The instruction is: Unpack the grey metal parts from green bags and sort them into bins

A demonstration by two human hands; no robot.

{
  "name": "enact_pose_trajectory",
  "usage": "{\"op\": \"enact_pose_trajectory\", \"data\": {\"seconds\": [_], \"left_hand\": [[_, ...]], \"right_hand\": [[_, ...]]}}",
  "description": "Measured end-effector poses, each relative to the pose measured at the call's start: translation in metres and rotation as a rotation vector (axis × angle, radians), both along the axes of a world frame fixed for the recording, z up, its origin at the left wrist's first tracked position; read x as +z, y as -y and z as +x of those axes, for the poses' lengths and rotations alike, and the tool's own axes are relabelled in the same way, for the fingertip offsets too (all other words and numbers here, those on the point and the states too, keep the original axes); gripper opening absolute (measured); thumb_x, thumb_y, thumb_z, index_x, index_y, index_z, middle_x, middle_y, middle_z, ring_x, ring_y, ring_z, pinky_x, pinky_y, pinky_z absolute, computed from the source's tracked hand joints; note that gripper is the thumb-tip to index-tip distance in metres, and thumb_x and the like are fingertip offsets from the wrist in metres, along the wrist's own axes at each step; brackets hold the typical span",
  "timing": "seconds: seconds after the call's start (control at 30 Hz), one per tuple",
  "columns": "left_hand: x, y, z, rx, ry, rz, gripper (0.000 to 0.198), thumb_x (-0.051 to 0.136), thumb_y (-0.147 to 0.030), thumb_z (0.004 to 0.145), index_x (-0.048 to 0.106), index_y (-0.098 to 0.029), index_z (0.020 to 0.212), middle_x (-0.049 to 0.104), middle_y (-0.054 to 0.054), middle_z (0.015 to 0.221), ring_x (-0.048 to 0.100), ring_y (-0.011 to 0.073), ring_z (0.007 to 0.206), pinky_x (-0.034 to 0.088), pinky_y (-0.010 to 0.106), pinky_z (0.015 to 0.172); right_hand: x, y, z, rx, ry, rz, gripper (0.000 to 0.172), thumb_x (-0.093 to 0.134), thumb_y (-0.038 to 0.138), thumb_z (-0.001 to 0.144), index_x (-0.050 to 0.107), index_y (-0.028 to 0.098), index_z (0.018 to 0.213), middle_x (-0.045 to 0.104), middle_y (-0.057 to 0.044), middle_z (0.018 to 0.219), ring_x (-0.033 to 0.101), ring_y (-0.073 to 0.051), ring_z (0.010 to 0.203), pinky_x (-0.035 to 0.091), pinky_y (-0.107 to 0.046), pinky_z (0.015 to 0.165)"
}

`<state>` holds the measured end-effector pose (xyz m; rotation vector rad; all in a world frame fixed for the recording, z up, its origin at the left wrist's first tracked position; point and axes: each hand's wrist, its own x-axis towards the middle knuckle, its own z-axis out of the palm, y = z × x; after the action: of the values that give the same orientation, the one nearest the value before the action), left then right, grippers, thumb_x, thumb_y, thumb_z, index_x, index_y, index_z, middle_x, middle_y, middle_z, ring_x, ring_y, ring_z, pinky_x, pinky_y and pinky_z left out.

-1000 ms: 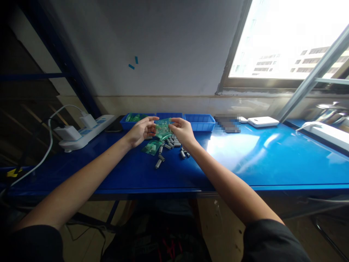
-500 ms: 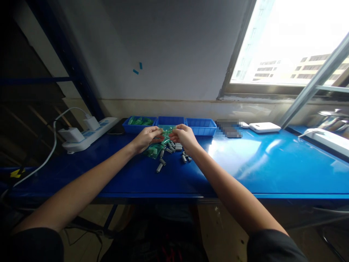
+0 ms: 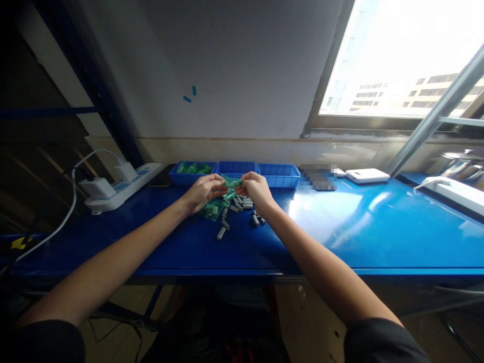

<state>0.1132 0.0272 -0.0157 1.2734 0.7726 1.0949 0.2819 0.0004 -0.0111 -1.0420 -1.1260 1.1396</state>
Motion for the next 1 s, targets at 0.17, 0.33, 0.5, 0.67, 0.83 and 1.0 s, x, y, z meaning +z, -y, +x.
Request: {"op": "enact_pose_trajectory", "data": {"seconds": [0.17,0.33,0.5,0.67,0.83,1.0], "left_hand": [[0.004,-0.001,0.0,0.03,0.105,-0.092,0.015,0.058,-0.026,0.077,0.063,-0.014,0.085,0.059,0.005,0.092,0.06,0.0117,0.075,0.051,0.027,0.075],[0.001,-0.001,0.001,0.256,-0.025,0.018,0.058,0.066,-0.004,0.062,0.053,-0.024,0.115,0.051,0.004,0.114,0.056,0.0084,0.079,0.049,0.022,0.071],[0.003,0.001,0.001,0.206,-0.131,0.35,0.037,0.067,-0.017,0.072,0.061,-0.018,0.108,0.058,0.005,0.108,0.057,0.0121,0.085,0.047,0.024,0.079],[0.004,0.013,0.004,0.031,-0.412,0.777,0.015,0.058,-0.018,0.08,0.073,-0.019,0.081,0.059,0.006,0.092,0.056,0.0173,0.091,0.045,0.029,0.088],[0.002,0.015,0.007,-0.002,-0.473,0.711,0.014,0.065,-0.029,0.078,0.074,-0.02,0.084,0.062,0.007,0.092,0.058,0.0204,0.091,0.044,0.032,0.089],[0.001,0.004,0.003,0.032,-0.263,0.158,0.047,0.055,-0.058,0.082,0.069,-0.014,0.079,0.067,0.009,0.084,0.061,0.0197,0.082,0.046,0.028,0.071]], "right_hand": [[0.002,0.001,0.001,-0.017,0.054,0.036,0.02,0.046,0.01,0.054,0.06,0.018,0.065,0.062,0.001,0.056,0.06,-0.015,0.058,0.047,-0.025,0.06],[0.002,0.003,0.0,0.014,0.105,0.03,0.015,0.051,0.02,0.066,0.065,0.016,0.064,0.06,-0.002,0.062,0.056,-0.014,0.063,0.047,-0.027,0.063],[0.003,0.002,0.001,-0.034,0.226,-0.006,0.033,0.06,0.048,0.076,0.066,0.016,0.068,0.068,-0.007,0.086,0.06,-0.019,0.086,0.046,-0.026,0.069],[0.004,0.002,0.003,0.023,0.105,-0.045,0.034,0.064,0.049,0.073,0.061,0.016,0.065,0.061,-0.003,0.065,0.057,-0.015,0.063,0.042,-0.025,0.055],[-0.001,0.001,0.003,-0.135,0.423,0.203,0.017,0.06,0.032,0.077,0.065,0.017,0.071,0.06,-0.001,0.062,0.053,-0.013,0.059,0.041,-0.026,0.057],[-0.006,0.002,0.002,-0.22,0.806,0.606,0.02,0.054,0.024,0.085,0.074,0.021,0.088,0.063,-0.005,0.084,0.057,-0.017,0.077,0.046,-0.029,0.072]]}}
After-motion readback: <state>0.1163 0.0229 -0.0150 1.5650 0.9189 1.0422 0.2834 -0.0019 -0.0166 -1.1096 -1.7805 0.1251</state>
